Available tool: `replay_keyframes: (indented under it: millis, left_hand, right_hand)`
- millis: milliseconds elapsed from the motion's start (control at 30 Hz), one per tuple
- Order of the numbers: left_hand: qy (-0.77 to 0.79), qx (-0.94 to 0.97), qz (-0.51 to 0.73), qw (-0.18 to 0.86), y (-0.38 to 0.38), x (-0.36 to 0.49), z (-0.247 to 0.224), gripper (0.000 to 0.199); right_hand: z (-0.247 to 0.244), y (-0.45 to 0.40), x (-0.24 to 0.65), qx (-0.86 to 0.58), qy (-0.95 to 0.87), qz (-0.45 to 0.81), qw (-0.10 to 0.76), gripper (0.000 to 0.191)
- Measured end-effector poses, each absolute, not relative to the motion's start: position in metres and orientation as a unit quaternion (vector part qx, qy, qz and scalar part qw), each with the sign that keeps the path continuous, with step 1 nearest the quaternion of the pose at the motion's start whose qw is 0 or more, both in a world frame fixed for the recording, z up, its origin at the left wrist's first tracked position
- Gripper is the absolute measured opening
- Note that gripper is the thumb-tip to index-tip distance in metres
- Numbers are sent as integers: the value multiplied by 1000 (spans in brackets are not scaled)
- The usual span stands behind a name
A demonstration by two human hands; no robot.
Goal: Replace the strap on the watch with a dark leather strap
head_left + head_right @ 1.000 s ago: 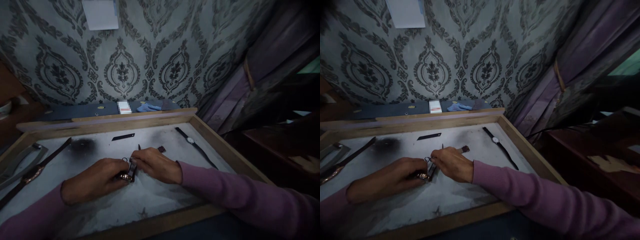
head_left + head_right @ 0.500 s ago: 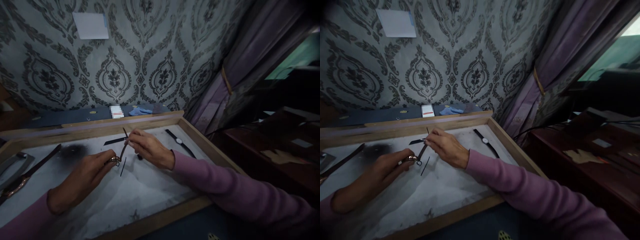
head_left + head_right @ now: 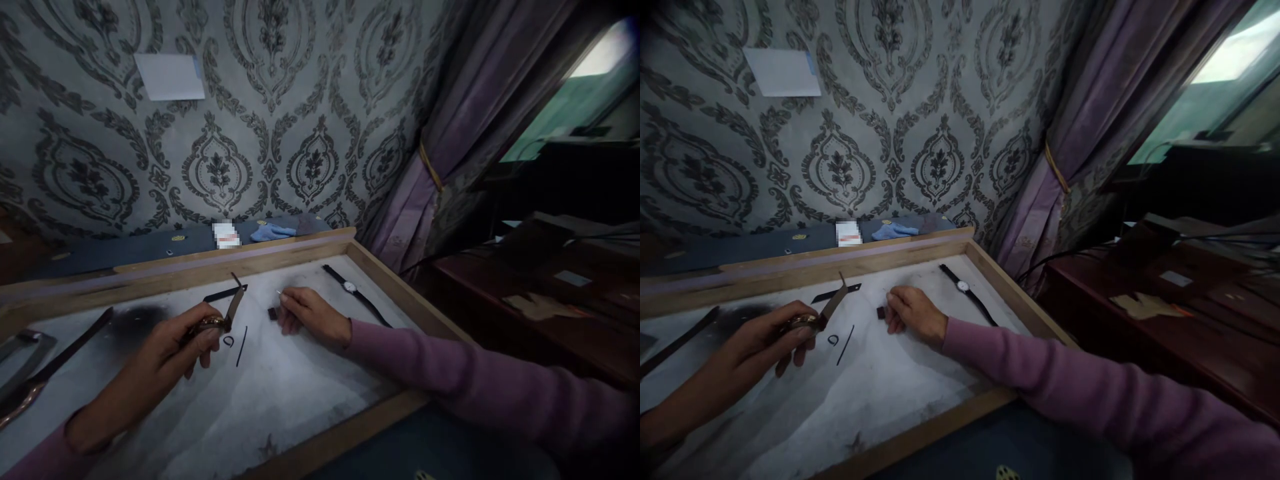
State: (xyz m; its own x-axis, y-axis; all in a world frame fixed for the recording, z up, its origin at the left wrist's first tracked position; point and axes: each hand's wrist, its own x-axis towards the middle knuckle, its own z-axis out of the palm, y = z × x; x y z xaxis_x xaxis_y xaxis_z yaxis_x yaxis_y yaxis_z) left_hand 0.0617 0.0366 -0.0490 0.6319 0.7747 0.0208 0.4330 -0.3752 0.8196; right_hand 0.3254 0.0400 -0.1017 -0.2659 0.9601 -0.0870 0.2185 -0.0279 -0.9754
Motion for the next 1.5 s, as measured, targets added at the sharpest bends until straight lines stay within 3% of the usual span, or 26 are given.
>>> replay_keyframes:
  millis: [200, 400, 767, 1033, 1267, 1500]
  left_hand:
    - [318, 804, 145, 481, 28, 67, -39, 31]
    - [292, 804, 42, 516, 23, 75, -46, 28]
    - [323, 767, 60, 552, 28, 72, -64, 30]
    - [336, 722, 56, 602, 33, 69, -65, 34]
    - [344, 717, 58, 604, 34, 70, -69, 28]
    - [343, 723, 80, 594, 34, 71, -74, 26]
  right_hand:
    - [-92, 50, 329, -485, -592, 497, 410, 44]
    - [-62, 40, 328, -483, -618, 379, 491, 34]
    - [-69, 20, 289, -427, -848, 212, 229, 25]
    - [-62, 11, 295, -404, -881, 178, 169, 28]
    - [-62, 15, 283, -426, -892, 46, 142, 34]
    - [-69, 13, 283, -427, -829, 298, 204, 30]
